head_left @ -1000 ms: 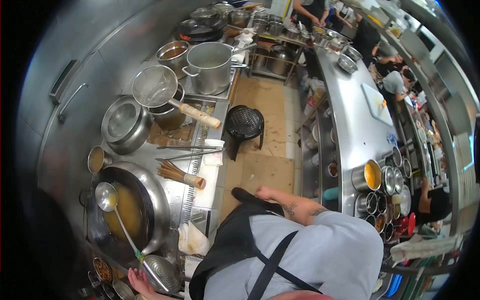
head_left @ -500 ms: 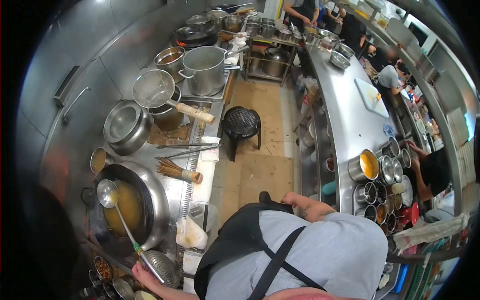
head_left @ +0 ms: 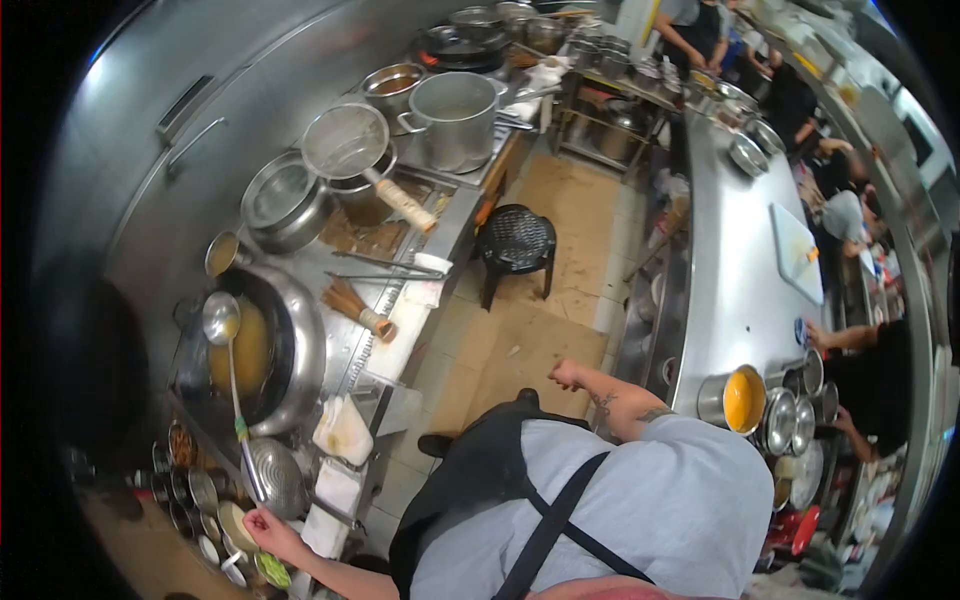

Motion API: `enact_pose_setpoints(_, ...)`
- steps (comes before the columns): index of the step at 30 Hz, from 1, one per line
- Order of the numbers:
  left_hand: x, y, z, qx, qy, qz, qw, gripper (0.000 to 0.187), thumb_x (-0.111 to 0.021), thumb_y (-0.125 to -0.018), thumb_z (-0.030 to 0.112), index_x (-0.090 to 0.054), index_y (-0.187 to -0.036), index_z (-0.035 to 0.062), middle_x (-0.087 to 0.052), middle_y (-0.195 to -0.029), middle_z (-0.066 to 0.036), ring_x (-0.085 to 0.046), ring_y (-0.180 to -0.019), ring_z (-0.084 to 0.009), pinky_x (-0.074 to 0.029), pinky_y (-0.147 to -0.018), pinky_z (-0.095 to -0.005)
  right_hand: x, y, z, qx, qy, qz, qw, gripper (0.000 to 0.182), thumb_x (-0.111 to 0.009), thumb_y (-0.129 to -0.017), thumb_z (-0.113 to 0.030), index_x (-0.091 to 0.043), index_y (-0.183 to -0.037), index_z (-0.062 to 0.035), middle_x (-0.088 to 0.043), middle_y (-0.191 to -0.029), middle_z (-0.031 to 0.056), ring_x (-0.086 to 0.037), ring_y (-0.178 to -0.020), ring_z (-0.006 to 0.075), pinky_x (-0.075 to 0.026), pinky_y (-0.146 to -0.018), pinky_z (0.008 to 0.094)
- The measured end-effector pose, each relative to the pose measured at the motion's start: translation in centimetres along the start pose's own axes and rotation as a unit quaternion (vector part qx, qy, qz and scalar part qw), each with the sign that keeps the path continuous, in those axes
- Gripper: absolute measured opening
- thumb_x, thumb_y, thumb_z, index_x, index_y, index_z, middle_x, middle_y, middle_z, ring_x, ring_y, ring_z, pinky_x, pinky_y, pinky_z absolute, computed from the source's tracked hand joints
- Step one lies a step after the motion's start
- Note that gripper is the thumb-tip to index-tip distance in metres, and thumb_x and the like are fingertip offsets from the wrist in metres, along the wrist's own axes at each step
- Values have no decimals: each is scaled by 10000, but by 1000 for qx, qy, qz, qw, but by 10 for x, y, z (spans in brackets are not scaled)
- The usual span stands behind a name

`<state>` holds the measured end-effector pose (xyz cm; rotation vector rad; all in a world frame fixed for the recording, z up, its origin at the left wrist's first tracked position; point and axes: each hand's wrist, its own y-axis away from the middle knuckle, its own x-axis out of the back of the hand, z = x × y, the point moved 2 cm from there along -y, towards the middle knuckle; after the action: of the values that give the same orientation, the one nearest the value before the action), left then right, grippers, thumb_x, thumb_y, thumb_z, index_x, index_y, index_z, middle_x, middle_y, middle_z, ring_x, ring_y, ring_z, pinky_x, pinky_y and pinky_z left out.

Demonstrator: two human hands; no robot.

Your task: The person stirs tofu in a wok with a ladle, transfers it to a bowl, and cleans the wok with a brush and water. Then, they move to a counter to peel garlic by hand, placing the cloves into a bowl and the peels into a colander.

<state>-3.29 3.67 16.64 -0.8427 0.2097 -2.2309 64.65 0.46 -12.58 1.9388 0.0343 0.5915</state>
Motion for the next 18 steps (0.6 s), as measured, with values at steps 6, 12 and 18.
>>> enact_pose_setpoints(6,31,8,3,20,31,7,999,161,-605,-971,144,-511,-913,26,-464,-774,16,-422,-705,-83,-363,-641,-238,-6,-5,35,-46,30,-36,998,414,-604,-924,-332,-633,-1221,-45,-673,-1049,131,-673,-858,267,-556,-700,439)
enact_pose_setpoints(12,40,-44,-37,20,57,4,998,136,-623,-959,170,-542,-966,61,-482,-766,35,-426,-666,-68,-363,-582,-222,-23,16,2,-23,5,-58,998,403,-590,-937,-308,-620,-1237,-40,-667,-1142,137,-682,-881,274,-552,-699,432)
enact_pose_setpoints(18,2,-105,-145,152,83,-71,982,150,-649,-944,260,-597,-1004,132,-531,-729,47,-463,-584,-60,-361,-494,-217,-52,14,-46,-4,44,-64,997,365,-579,-946,-296,-622,-1191,-28,-675,-1088,138,-688,-860,260,-557,-678,416)
